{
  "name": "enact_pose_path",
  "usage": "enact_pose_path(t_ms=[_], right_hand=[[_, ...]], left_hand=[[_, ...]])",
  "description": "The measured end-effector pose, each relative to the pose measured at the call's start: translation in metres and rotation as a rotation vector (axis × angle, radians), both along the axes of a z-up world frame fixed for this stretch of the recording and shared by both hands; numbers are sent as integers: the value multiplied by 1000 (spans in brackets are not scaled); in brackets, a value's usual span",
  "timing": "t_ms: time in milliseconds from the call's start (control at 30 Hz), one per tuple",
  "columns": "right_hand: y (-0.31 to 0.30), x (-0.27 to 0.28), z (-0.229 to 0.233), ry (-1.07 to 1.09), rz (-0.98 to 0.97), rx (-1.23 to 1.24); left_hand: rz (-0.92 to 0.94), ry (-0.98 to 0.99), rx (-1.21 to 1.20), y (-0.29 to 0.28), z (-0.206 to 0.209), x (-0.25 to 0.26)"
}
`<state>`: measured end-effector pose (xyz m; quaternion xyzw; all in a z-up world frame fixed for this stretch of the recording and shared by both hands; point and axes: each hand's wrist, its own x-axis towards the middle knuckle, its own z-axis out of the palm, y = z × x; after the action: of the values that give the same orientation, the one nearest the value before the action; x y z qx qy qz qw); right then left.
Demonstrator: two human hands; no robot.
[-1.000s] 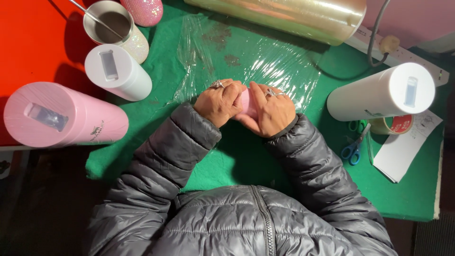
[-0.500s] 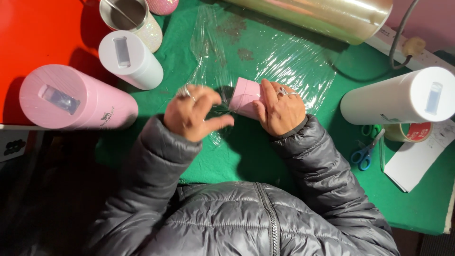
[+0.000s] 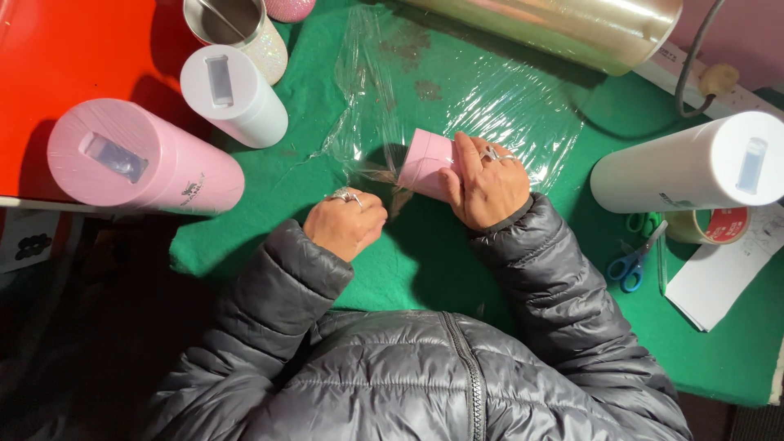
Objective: The person is seen wrapping pink and white tumblers with clear plastic wrap on a green tabletop.
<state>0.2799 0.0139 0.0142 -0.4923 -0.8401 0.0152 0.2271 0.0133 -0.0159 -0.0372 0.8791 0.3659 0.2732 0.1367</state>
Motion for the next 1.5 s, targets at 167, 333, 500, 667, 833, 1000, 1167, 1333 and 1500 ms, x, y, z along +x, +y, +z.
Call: enact_pose_path(t_ms=[167,333,500,667,833,1000,1167,1333,1500], right_hand=[[0,-1,1,4,-5,-11],[1,1,-1,26,15,-36],[1,1,-4,15,10,15],[1,2,-4,12,-8,17],[1,1,-4,13,-17,6],[0,0,4,13,-6,-25],[1,-1,0,15,-33,3],[2,1,-1,40,-5,41],[4,0,0,57,-9,44]], left_hand=[[205,-97,-104,20,27,-10],[407,-179,-60,53,64,-13],[439,-206,163,99,47,-4],[546,-68,194,115,25,6],[684,89,117,111,13,5],[593,-5,545,61,112,25],[-31,70,328,14,97,32],[-272,-181,297,-6,43,53],[-88,-11,358,13,6,58]])
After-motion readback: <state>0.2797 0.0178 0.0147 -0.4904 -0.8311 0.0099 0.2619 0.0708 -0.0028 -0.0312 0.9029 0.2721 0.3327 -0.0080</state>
